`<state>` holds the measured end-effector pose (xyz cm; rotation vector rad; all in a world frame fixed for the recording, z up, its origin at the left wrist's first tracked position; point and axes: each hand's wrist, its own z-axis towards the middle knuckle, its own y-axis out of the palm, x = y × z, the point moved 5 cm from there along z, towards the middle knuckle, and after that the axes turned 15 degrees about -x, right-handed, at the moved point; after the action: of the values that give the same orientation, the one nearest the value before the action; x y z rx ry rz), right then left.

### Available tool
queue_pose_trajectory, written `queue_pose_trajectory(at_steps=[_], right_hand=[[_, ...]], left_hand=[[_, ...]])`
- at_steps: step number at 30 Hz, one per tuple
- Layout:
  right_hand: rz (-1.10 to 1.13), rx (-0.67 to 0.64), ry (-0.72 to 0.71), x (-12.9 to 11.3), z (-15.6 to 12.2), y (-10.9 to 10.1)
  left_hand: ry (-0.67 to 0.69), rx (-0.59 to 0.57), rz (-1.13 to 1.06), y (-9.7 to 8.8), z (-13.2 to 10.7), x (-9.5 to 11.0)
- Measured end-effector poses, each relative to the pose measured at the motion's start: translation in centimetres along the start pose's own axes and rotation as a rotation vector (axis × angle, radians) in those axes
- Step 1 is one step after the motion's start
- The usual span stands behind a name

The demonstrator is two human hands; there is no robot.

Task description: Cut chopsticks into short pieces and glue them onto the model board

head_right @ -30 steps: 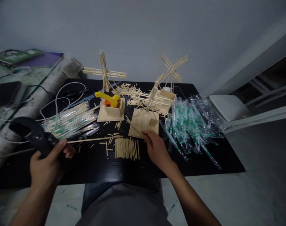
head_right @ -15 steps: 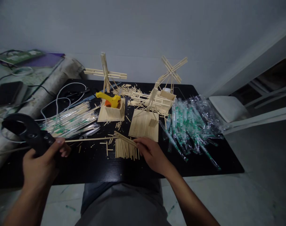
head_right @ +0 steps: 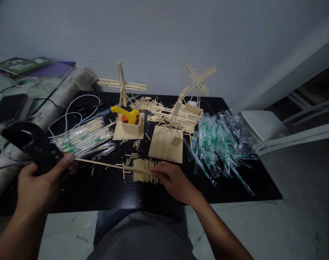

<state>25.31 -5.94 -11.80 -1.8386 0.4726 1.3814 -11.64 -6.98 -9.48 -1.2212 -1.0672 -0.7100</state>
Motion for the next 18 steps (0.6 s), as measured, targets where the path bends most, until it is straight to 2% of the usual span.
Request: queue_pose_trajectory(at_steps=[3,6,9,12,14,16,18], right_hand=[[0.008,-0.012,-0.009,-0.7,0.6,0.6],[0.012,0.033,0.000,-0.8,1.0,0.6],[0.008,0.084,0.045,-0.3,0.8,0.1],[0.039,0.105,0.099,0.5,0.5,-0.2],[0.085,0.092,0.118,0.7,0.5,0.0],[0.117,0.072,0.116,0.6,0.6,0.3],[0.116,0.059,0.107,0.3,0.8,0.6]], left_hand=[[-0.056,-0.085,0.045,2.2,-0.2,0.7],[-0.015,-0.144,0.055,3.4,0.0,1.5],[0.006,-0.171,0.038,2.4,0.6,1.5],[-0.030,-0.104,0.087,0.5,1.1,1.2],[-0.049,-0.066,0.146,0.1,1.0,1.1],[-0.035,-0.094,0.212,0.8,0.6,1.1],[-0.004,-0.264,0.276,2.6,0.1,1.2]])
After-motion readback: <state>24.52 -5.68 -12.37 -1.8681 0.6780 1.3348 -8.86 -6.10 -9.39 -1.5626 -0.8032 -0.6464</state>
